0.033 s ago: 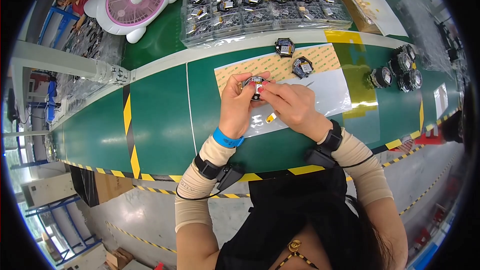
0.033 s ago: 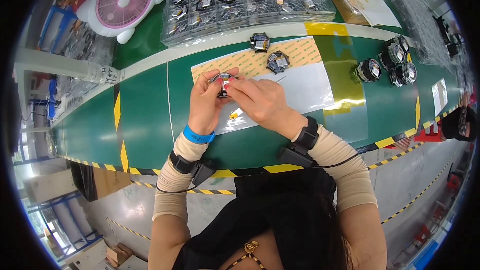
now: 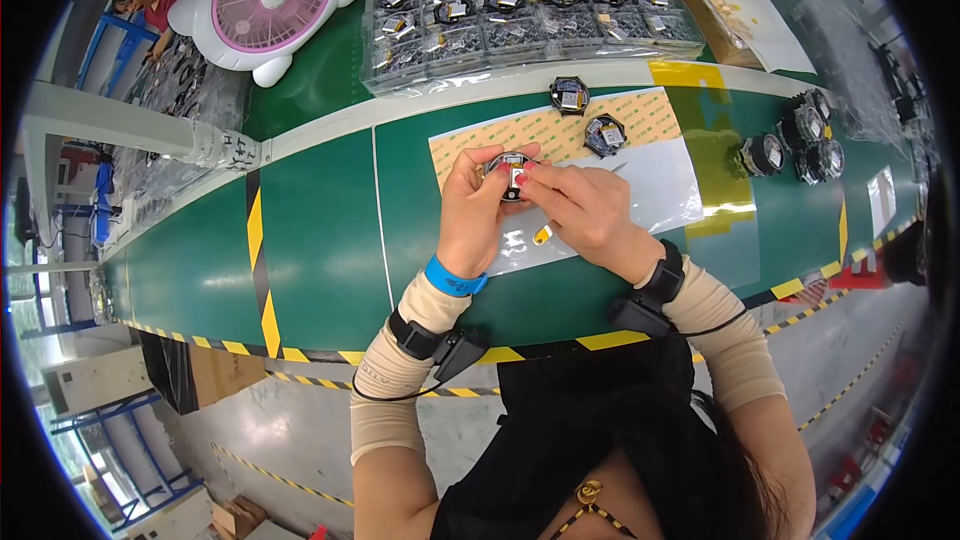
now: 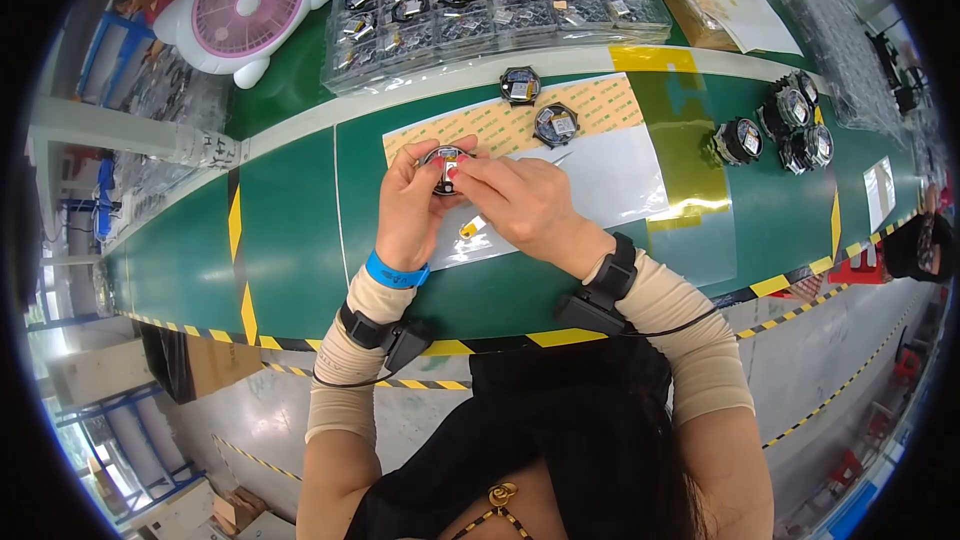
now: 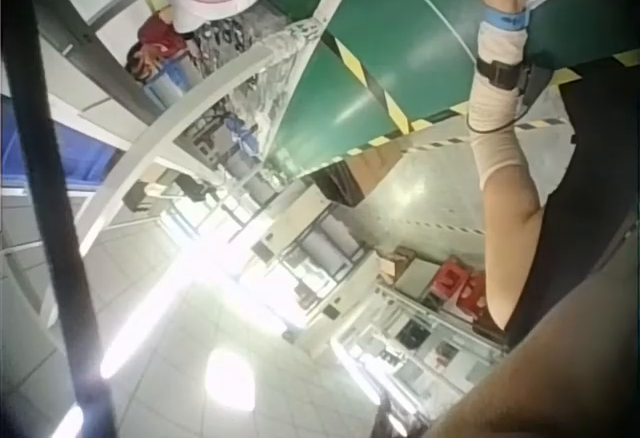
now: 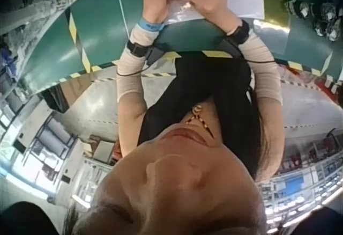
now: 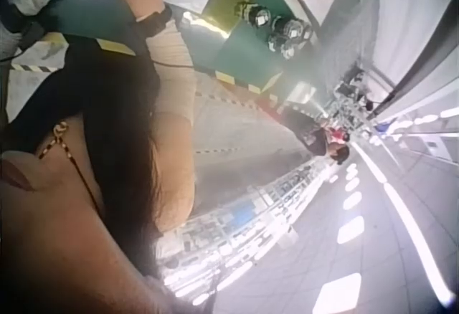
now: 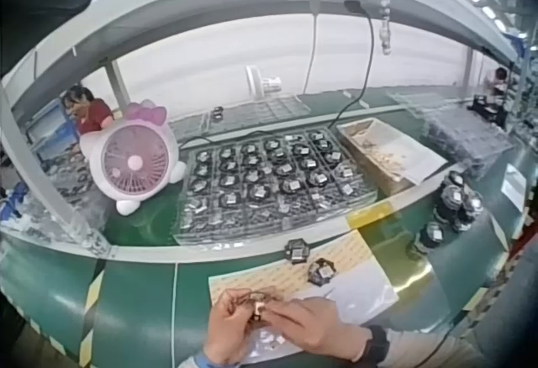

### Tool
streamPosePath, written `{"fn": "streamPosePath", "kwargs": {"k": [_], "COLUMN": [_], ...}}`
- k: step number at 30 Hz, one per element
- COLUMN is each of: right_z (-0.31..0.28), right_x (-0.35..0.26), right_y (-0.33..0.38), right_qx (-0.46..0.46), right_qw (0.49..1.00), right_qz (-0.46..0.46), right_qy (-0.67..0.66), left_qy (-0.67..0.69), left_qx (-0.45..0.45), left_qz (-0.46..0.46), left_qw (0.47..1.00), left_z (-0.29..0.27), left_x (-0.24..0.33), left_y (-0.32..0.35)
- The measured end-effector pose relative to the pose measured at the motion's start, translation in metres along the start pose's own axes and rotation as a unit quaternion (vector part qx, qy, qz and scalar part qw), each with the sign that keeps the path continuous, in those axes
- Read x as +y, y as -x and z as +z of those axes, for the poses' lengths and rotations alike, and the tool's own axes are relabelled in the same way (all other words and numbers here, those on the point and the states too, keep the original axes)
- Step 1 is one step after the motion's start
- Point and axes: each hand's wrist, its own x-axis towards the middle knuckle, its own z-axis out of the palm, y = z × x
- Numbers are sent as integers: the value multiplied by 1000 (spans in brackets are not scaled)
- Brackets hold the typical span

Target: The person peels adhesive squares from a sheet using tweezers and presses them onto the internal components of watches. They then fold down a small ribbon cable on each watch and place the finished units onto a stack.

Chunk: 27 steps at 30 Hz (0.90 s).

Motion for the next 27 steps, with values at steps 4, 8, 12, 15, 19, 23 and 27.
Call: {"fn": "streamPosePath", "kwargs": {"k": [4,8,12,15,19,23,27], "right_z": [1,-2,0,-11,-32,-27,-19], "right_x": [3,3,3,1,3,6,6], "right_y": [-3,-8,-5,-14,-30,-17,-4], "right_qx": [13,11,16,-1,-89,-143,-69], "right_qw": [999,996,974,912,776,816,883], "right_qz": [28,65,159,300,493,465,381], "right_qy": [-39,-53,-161,-279,-383,-312,-265], "left_qy": [25,31,-15,-32,38,-6,-66], "left_qx": [-38,-72,-81,-121,-182,-205,-193], "left_qz": [7,20,19,14,-28,-16,-1], "left_qw": [999,997,996,992,982,979,979], "left_z": [-6,-8,-8,-9,-6,-9,-4], "left_x": [2,0,1,2,3,-8,-13], "left_y": [1,1,0,-2,3,3,1]}}
